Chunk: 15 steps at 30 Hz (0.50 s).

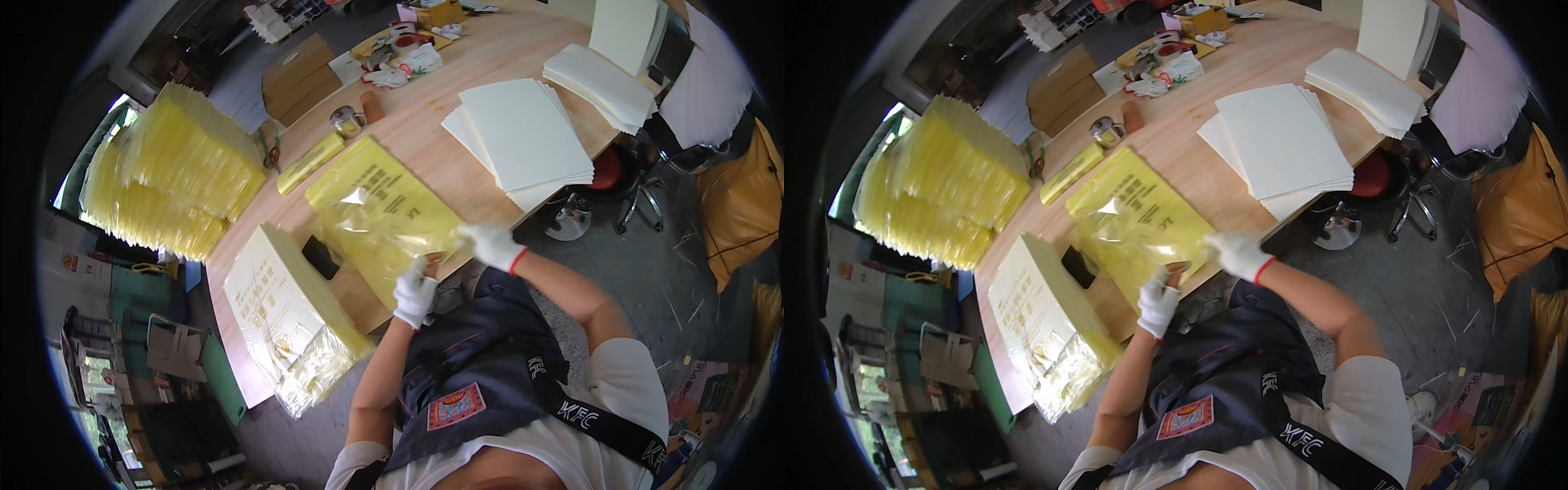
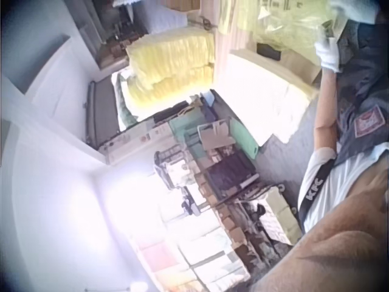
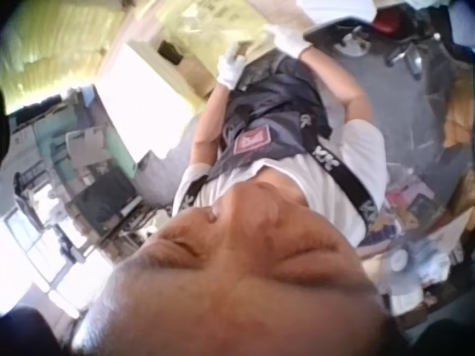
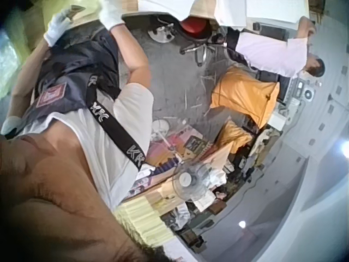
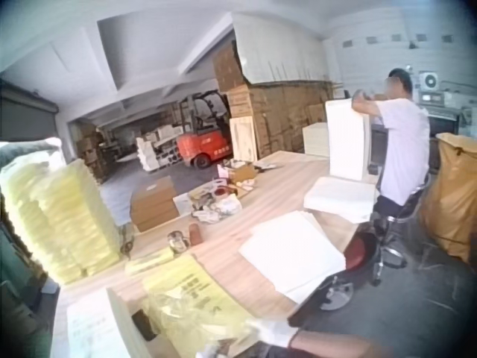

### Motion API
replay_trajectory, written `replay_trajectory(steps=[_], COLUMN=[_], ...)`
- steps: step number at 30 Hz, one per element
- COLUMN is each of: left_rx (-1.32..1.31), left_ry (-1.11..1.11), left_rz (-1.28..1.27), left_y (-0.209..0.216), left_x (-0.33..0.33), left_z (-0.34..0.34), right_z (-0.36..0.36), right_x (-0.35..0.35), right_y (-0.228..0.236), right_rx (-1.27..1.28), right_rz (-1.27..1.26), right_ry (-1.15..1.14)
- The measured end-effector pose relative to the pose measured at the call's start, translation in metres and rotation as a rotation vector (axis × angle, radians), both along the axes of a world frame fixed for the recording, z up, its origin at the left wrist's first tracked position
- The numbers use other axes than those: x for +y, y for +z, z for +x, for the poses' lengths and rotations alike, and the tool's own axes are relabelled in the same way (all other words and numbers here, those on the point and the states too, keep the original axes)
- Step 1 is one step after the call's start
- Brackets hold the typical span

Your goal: The person repeatedly picks up white books, places them into yellow plastic sleeves, and stacks the packaged books on the table. The process is performed one at a time in a repetitive loop.

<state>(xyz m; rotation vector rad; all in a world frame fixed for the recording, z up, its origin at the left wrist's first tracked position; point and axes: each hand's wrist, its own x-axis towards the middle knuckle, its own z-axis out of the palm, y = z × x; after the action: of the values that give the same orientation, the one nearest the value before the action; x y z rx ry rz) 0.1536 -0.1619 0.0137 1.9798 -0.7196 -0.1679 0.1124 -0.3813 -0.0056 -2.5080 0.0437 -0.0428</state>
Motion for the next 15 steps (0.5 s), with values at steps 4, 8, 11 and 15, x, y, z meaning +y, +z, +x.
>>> replay_trajectory(steps=[4, 8, 11, 15], left_rx=[0.332, 0.306, 0.327, 0.655], left_ry=[-0.012, -0.146, -0.243, -0.422], left_rz=[-0.101, -0.089, -0.125, -0.118], left_y=[-0.003, -0.001, 0.000, 0.003], left_x=[-0.009, -0.038, -0.060, -0.086], left_z=[0.015, 0.023, 0.027, 0.027], right_z=[-0.002, 0.007, 0.010, -0.009], right_x=[-0.093, -0.136, -0.148, -0.122], right_y=[0.010, -0.019, -0.008, 0.035], right_rx=[-0.368, -0.240, -0.235, -0.487], right_rz=[-0.587, -0.650, -0.639, -0.636], right_ry=[-0.346, -0.236, -0.212, -0.101])
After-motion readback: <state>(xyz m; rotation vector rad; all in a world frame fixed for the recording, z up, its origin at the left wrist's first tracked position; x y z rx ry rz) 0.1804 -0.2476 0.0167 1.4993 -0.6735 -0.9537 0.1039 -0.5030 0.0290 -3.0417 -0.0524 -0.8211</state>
